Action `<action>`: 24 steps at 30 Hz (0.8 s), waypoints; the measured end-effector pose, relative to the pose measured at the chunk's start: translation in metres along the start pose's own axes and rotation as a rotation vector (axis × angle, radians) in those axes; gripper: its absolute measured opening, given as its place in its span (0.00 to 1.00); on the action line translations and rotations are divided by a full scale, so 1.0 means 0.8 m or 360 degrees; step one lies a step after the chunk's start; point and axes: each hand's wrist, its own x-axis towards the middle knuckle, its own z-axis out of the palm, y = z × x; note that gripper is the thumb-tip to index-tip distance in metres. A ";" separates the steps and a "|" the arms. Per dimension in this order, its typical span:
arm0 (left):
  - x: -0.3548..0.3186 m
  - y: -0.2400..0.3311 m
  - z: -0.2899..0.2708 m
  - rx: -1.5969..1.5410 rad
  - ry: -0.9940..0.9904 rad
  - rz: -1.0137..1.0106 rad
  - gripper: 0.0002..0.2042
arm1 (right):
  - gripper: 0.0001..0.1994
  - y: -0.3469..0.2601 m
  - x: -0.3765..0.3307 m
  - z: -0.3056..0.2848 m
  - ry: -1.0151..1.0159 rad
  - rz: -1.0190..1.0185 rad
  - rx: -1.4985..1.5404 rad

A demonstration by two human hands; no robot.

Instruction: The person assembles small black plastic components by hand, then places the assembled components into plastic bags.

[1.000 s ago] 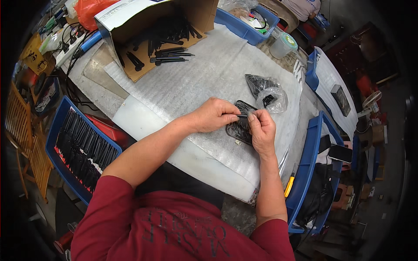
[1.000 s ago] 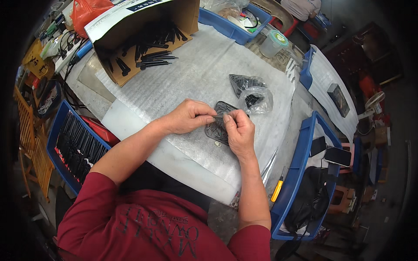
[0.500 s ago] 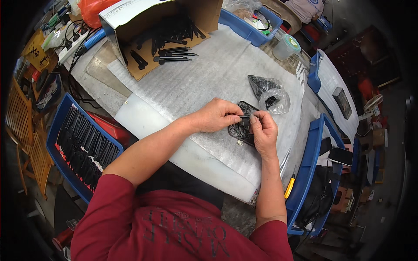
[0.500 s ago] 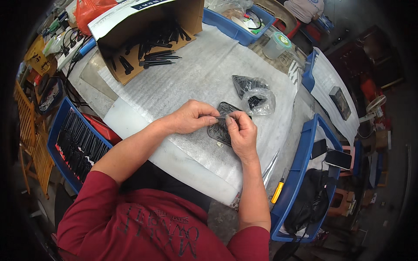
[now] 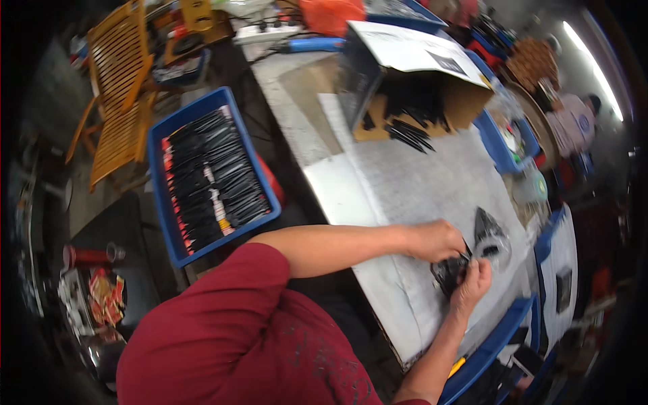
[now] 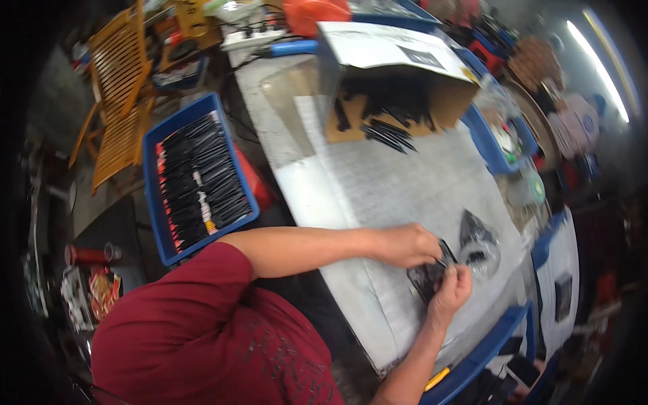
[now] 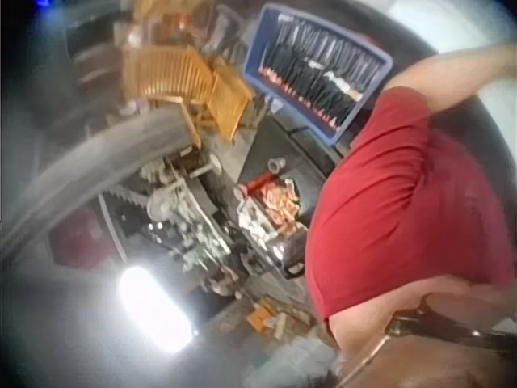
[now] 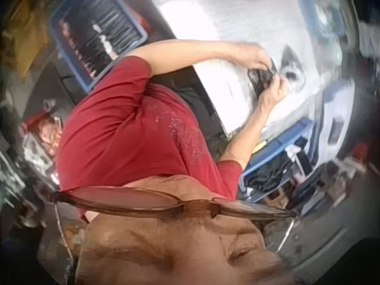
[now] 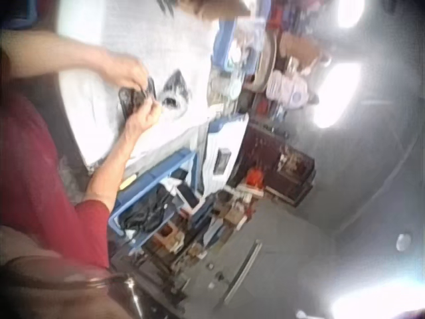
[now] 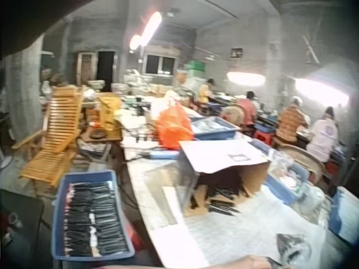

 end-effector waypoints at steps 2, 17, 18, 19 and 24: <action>0.001 0.004 0.003 0.0086 0.0027 0.0055 0.03 | 0.07 0.005 0.001 -0.006 -0.0007 -0.0003 0.0137; -0.027 0.040 -0.012 0.0542 0.0153 -0.0027 0.04 | 0.10 0.008 0.001 0.004 -0.0169 0.0066 0.0370; -0.037 0.045 -0.020 0.0554 0.0155 -0.0041 0.04 | 0.10 0.010 0.002 0.003 -0.0183 0.0074 0.0379; -0.051 0.052 -0.032 0.0474 0.0227 -0.0043 0.04 | 0.10 0.010 0.002 0.002 -0.0166 0.0065 0.0423; -0.136 0.090 -0.114 0.0457 0.0368 -0.0272 0.05 | 0.10 0.024 0.008 -0.016 -0.0062 -0.0065 0.0399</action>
